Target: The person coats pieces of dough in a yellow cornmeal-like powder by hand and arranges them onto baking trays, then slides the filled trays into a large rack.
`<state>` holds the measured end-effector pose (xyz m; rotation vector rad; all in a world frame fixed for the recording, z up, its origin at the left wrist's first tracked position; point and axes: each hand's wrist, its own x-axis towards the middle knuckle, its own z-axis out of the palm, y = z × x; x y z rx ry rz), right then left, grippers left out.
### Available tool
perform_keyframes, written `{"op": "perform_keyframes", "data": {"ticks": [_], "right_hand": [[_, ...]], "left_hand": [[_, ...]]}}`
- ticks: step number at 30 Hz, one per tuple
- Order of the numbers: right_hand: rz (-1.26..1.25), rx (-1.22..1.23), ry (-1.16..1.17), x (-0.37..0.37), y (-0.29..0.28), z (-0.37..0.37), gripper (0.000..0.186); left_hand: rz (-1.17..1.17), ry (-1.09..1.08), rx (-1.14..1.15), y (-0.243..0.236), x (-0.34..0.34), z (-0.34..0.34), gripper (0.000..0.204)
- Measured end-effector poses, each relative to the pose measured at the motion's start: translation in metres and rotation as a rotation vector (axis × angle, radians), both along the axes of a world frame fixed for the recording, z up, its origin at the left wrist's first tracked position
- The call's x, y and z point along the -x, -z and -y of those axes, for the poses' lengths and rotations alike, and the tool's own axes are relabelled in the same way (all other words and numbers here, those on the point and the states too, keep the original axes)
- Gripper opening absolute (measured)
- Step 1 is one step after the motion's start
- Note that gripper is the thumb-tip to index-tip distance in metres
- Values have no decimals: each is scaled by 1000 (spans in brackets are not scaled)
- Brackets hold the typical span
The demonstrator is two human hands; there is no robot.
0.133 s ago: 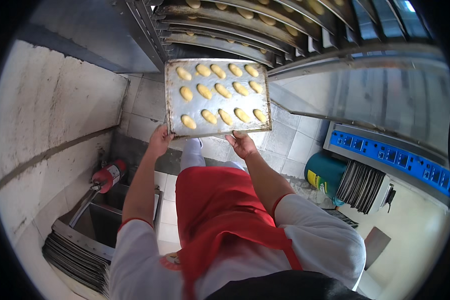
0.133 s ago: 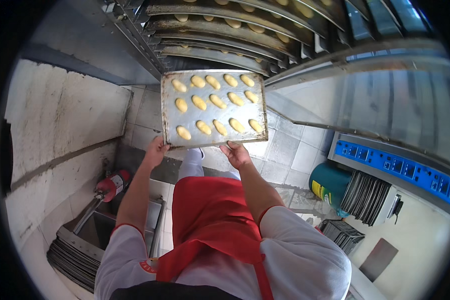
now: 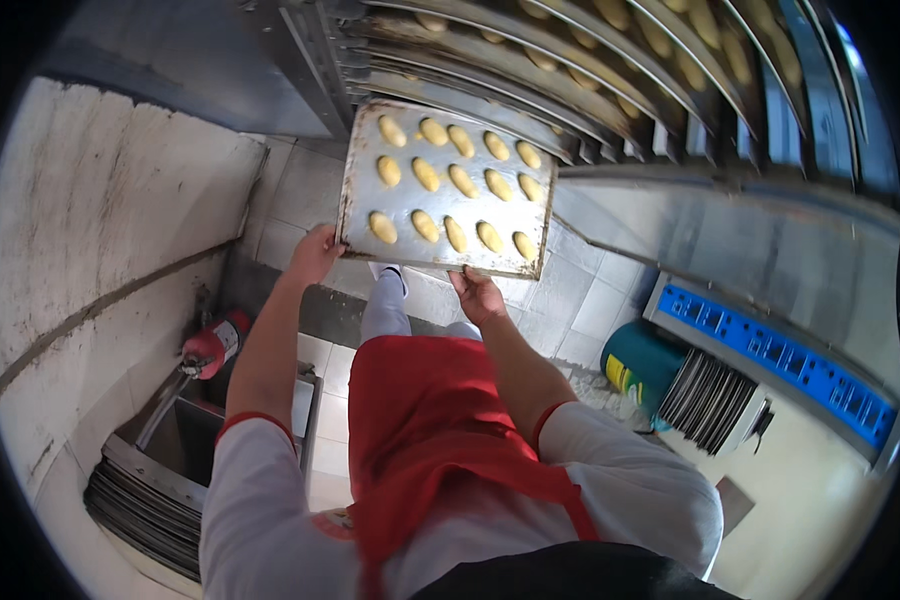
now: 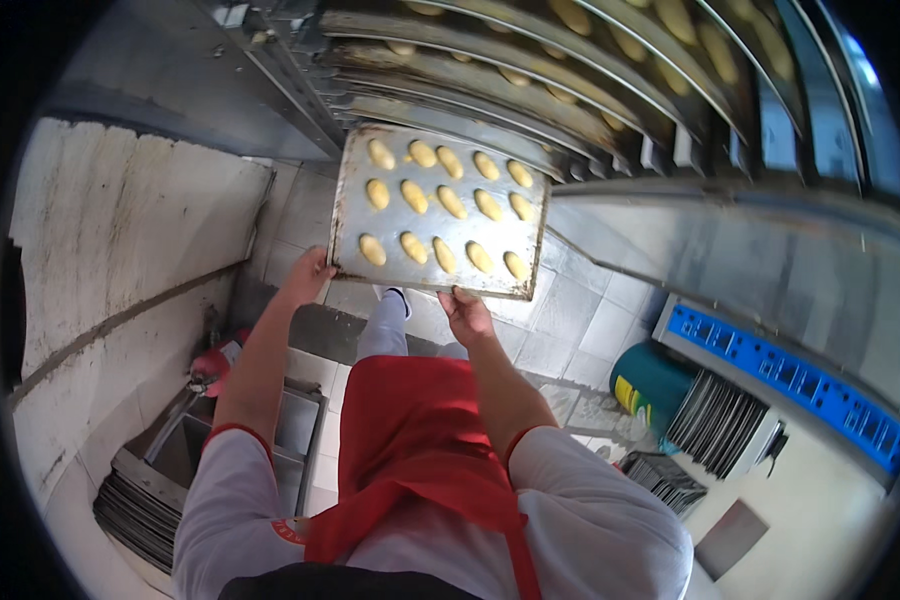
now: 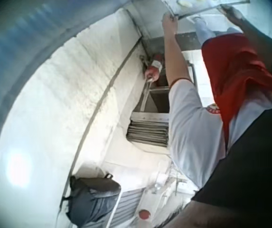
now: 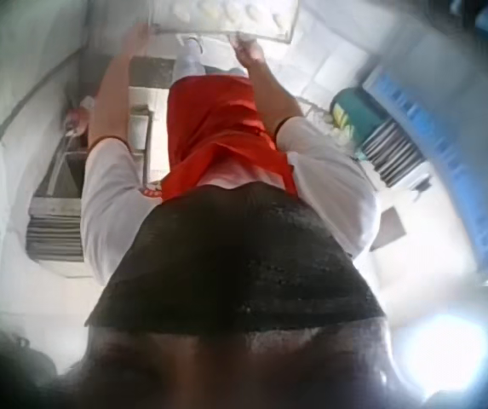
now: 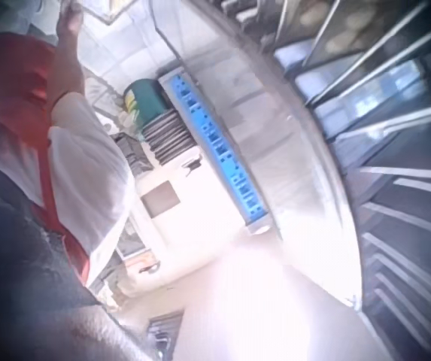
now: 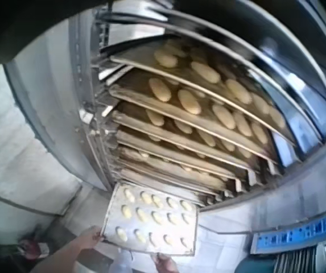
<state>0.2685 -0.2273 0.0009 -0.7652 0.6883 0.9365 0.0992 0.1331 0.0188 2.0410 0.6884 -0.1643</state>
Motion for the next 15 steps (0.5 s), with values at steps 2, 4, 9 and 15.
{"op": "perform_keyframes", "data": {"ticks": [2, 4, 9, 15], "right_hand": [[-51, 83, 124, 9, -1, 10, 28], [-39, 106, 108, -18, -1, -20, 30], [93, 151, 97, -79, -9, -67, 38], [192, 16, -178, -167, 8, -96, 40]], "left_hand": [[-26, 29, 7, 8, -16, 10, 30], [-74, 26, -44, 10, -50, -14, 30], [36, -311, -132, 3, -85, 3, 45], [-184, -588, -136, -17, 20, 108, 55]]}}
